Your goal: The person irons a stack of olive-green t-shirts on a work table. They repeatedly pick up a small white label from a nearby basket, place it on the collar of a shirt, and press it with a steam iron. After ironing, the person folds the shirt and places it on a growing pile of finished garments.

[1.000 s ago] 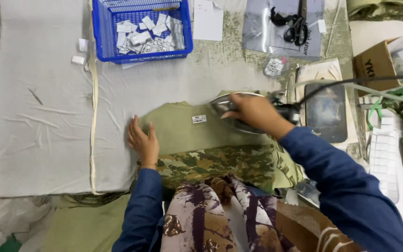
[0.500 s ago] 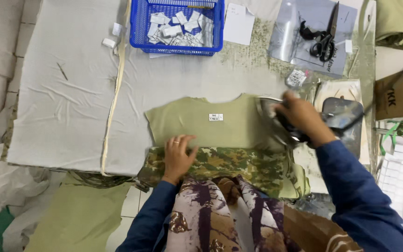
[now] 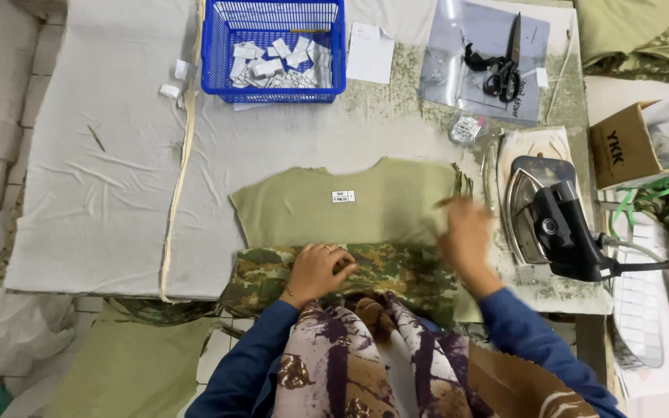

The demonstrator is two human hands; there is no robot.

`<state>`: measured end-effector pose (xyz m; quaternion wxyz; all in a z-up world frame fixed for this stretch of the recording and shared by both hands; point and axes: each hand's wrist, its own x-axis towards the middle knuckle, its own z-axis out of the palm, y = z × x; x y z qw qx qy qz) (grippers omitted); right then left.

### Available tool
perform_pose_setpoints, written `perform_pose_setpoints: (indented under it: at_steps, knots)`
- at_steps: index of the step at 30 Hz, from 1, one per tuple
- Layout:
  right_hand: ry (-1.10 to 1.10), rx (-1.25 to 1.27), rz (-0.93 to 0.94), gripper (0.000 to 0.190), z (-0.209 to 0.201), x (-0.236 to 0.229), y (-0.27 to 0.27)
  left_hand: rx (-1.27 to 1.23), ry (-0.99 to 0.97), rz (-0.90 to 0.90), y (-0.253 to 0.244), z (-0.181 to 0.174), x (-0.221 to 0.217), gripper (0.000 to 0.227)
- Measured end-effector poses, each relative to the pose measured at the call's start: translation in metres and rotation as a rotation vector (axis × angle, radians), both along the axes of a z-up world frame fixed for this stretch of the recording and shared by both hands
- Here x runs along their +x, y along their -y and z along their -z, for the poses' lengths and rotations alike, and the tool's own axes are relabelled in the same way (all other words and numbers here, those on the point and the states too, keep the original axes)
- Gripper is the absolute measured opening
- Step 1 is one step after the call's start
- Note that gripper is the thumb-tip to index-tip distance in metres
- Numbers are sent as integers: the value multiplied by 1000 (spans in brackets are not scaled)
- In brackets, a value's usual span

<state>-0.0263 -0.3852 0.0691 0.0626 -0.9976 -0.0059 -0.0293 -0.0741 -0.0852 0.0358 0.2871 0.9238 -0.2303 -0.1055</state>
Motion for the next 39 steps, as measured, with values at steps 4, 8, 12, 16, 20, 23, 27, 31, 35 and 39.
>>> perform_pose_setpoints:
  at_steps: [4, 8, 12, 16, 20, 23, 27, 31, 35, 39]
  knots:
    - [-349, 195, -690, 54, 90, -54, -69, 6, -23, -17, 4, -13, -4, 17]
    - [-810, 535, -500, 27, -14, -25, -74, -39, -146, 48, 9, -23, -11, 27]
    - [-624, 445, -591, 30, 9, -50, -78, 107, -36, 119, 6, 10, -14, 15]
    - [-577, 152, -610, 26, 14, -39, -77, 125, 22, 102, 13, -11, -18, 18]
    - [-513, 410, -366, 22, 14, -29, -74, 66, -80, 54, 9, -11, -8, 31]
    - [-454, 463, -266, 29, 10, -34, -86, 104, -14, 0, 6, -6, 1, 22]
    - [-99, -32, -610, 11, 18, -43, -78, 175, 17, 7, 6, -31, 7, 39]
    - [-90, -273, -440, 16, 23, 11, -13, 367, -3, -57, -33, -3, 34, 35]
    - [-231, 92, 17, 21, 30, 70, 24, 446, -50, -502, -85, -13, 86, 20]
    - [-379, 466, 142, 42, 44, 98, 8, 250, -226, -642, -101, -5, 122, 31]
